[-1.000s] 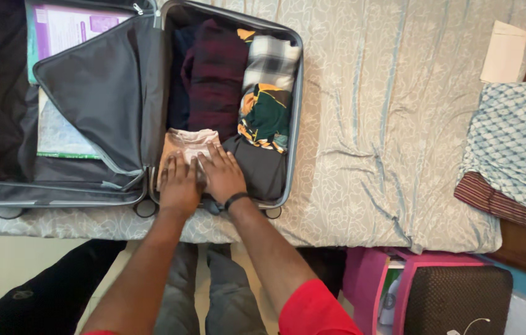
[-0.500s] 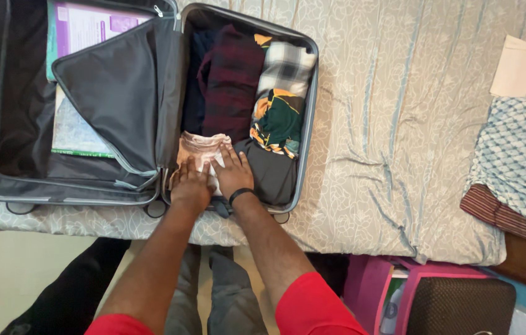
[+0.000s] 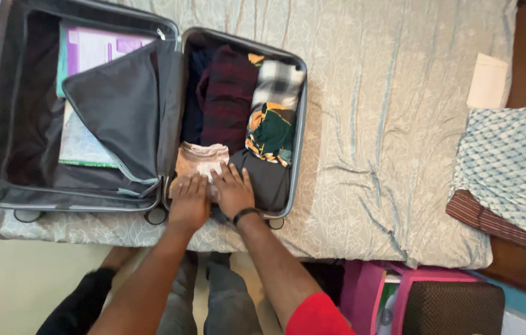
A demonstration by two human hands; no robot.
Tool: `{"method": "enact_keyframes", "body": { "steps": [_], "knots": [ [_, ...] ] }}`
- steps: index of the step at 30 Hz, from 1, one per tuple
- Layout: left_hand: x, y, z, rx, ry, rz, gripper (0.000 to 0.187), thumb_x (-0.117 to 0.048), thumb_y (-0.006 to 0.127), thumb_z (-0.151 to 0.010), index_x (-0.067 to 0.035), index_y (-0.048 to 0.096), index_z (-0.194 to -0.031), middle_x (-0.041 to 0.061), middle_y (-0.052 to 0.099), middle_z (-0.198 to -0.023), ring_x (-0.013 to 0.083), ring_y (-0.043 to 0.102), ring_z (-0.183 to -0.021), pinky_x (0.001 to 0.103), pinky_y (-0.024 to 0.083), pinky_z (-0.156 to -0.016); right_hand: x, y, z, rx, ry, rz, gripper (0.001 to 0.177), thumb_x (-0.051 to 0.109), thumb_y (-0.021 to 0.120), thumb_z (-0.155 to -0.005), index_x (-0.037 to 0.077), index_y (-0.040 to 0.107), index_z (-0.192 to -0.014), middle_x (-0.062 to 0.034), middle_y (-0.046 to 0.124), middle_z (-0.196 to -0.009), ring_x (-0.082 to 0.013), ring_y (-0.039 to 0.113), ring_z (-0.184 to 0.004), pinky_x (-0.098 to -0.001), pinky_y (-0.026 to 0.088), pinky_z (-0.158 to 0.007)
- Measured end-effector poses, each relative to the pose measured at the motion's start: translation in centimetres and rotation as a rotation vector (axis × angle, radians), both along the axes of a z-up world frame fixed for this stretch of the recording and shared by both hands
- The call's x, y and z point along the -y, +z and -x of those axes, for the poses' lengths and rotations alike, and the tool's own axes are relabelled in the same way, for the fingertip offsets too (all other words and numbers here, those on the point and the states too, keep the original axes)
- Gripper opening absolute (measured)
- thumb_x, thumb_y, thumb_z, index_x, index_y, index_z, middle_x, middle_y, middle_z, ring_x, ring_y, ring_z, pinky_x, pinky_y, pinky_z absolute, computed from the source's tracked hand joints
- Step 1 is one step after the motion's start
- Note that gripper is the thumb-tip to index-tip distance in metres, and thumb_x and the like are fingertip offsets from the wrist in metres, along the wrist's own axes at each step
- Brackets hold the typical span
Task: The person folds a shirt and places it into an open suitcase on a bed, arranging it among other packed clothes.
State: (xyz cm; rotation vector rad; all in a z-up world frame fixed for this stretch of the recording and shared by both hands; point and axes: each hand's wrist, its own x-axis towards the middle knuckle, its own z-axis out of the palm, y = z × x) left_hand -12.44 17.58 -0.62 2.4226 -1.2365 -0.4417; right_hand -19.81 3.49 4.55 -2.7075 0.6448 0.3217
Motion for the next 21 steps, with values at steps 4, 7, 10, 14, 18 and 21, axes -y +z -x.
{"method": "enact_keyframes", "body": {
  "steps": [4,7,10,14,18,21],
  "knots": [
    [-0.9,3.2,0.1,-0.206,0.056,0.112,0.056,-0.025,0.061,-0.091,0.0,0.054,-0.14,0.026,0.052,-0.146,0.0422,0.052,-0.132,0.049,0.04,-0.109,-1.5,3.0,1.5,0.079,-0.077,-0.045,0.054,0.016,0.061,-0.09,0.019,0.056,-0.144,-0.0131,0.044,-0.159,-0.0333,0.041,-0.146,-0.0578,0.023,-0.12],
    [-2.2,6.5,0.2,-0.242,0.109,0.218,0.052,-0.024,0.063,-0.092,0.002,0.055,-0.137,0.027,0.055,-0.143,0.0432,0.054,-0.13,0.048,0.044,-0.107,-2.7,5.5,2.7,0.137,-0.124,-0.077,0.056,0.015,0.064,-0.09,0.017,0.055,-0.145,-0.0151,0.045,-0.158,-0.0347,0.042,-0.144,-0.059,0.024,-0.119],
    [-3.6,10.5,0.3,-0.27,0.142,0.326,0.05,-0.024,0.064,-0.093,0.001,0.056,-0.136,0.026,0.057,-0.14,0.0427,0.056,-0.127,0.047,0.047,-0.103,-3.7,8.6,3.7,0.202,-0.173,-0.105,0.055,0.017,0.066,-0.091,0.016,0.055,-0.145,-0.0156,0.045,-0.157,-0.0353,0.044,-0.143,-0.0597,0.025,-0.118],
    [-5.2,16.1,0.5,-0.284,0.16,0.397,0.049,-0.025,0.066,-0.093,-0.002,0.058,-0.135,0.022,0.061,-0.137,0.0397,0.06,-0.123,0.045,0.049,-0.1,-4.7,13.2,5.8,0.295,-0.187,-0.122,0.054,0.016,0.068,-0.092,0.014,0.056,-0.144,-0.016,0.046,-0.157,-0.0357,0.047,-0.142,-0.0589,0.027,-0.118],
    [-6.5,20.7,0.7,-0.317,0.183,0.502,0.048,-0.024,0.066,-0.093,-0.002,0.058,-0.135,0.021,0.063,-0.136,0.0389,0.062,-0.119,0.045,0.05,-0.099,-4.5,17.4,7.0,0.312,-0.157,-0.108,0.055,0.013,0.066,-0.091,0.013,0.056,-0.145,-0.0158,0.046,-0.157,-0.0348,0.047,-0.142,-0.0587,0.027,-0.118],
    [-7.5,24.0,0.9,-0.344,0.21,0.512,0.046,-0.024,0.066,-0.094,-0.005,0.06,-0.135,0.019,0.065,-0.132,0.038,0.064,-0.119,0.044,0.051,-0.098,-4.3,20.4,7.8,0.331,-0.134,-0.091,0.055,0.013,0.066,-0.091,0.013,0.056,-0.145,-0.0161,0.045,-0.158,-0.0351,0.046,-0.143,-0.058,0.027,-0.117]
  ]
}}
